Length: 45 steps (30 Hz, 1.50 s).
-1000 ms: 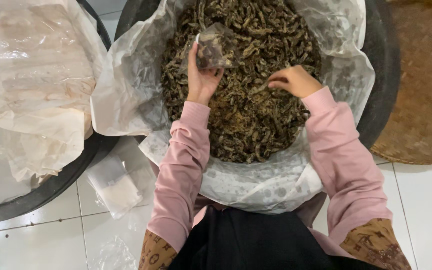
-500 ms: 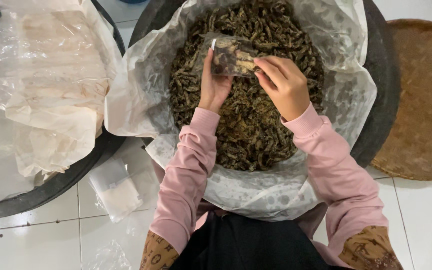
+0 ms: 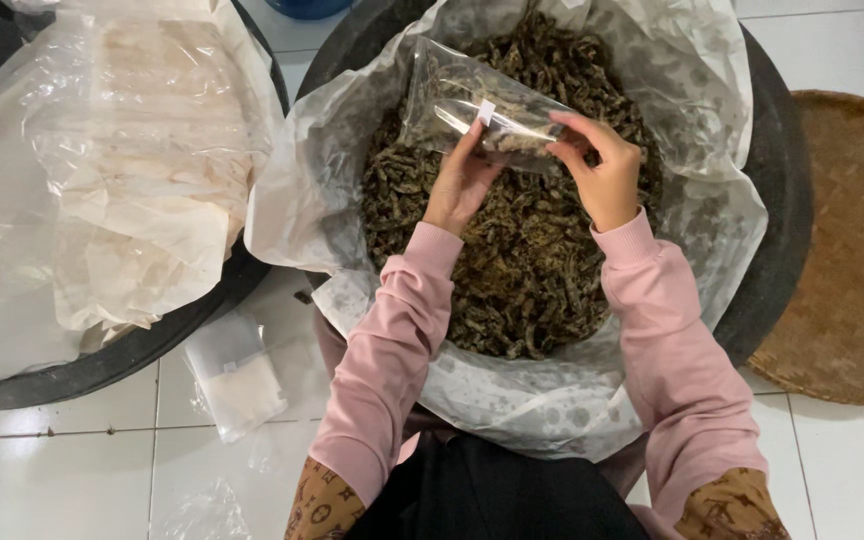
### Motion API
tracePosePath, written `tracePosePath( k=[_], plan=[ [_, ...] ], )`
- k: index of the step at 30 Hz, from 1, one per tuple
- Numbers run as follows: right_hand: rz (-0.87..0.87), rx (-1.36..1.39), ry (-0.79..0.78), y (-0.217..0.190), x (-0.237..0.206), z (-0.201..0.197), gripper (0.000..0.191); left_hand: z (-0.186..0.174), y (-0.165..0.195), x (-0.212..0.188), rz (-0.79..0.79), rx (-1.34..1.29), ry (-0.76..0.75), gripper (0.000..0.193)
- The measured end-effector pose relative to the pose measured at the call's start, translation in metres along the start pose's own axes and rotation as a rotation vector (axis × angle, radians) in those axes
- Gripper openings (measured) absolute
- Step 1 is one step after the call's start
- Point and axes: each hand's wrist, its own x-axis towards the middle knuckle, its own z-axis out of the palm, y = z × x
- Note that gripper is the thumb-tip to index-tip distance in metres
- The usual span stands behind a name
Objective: The person sits on the floor beside a large paper-lined basin of dried seahorses, opens a small clear plastic bag, and places seahorses into it one at a time by hand, occasionally pressing the contents down. Filled bags are set on a woven tray beside the basin.
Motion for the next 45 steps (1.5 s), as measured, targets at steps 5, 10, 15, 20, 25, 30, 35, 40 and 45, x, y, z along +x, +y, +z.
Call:
tracePosePath(
  k=[5, 10, 15, 20, 25, 30, 35, 40, 45],
  plan=[
    [0.032, 0.158, 0.022, 0.004, -0.008, 0.007, 0.032, 0.012, 0.006, -0.010, 0.005, -0.096, 0.006, 0.063],
    [0.029, 0.130, 0.104, 0.015, -0.019, 0.006, 0.029, 0.014, 0.007, -0.010, 0.016, -0.084, 0.007, 0.059],
    [0.100, 0.135, 0.179, 0.046, -0.025, -0.014, 0.016, 0.000, 0.017, -0.004, 0.055, -0.146, 0.052, 0.053],
    [0.142, 0.079, -0.127, 0.052, -0.022, -0.024, 0.009, -0.007, 0.023, 0.001, 0.087, -0.147, 0.086, 0.052],
    [0.041, -0.086, -0.067, 0.028, -0.006, -0.012, 0.020, 0.006, 0.015, -0.004, 0.083, -0.076, 0.078, 0.057],
    [-0.083, -0.231, -0.122, 0.019, 0.007, 0.003, 0.045, 0.016, 0.011, -0.008, 0.060, -0.052, 0.067, 0.055],
    [-0.013, -0.191, -0.088, 0.019, 0.008, 0.014, 0.037, 0.011, 0.011, -0.006, 0.059, -0.090, 0.061, 0.046],
    [-0.086, -0.289, -0.009, 0.000, 0.001, 0.014, 0.032, 0.007, 0.008, -0.004, 0.063, -0.143, 0.052, 0.042],
    [-0.168, -0.169, -0.137, -0.014, 0.012, 0.012, 0.034, 0.008, 0.008, -0.008, 0.058, -0.094, 0.016, 0.045]
  ],
)
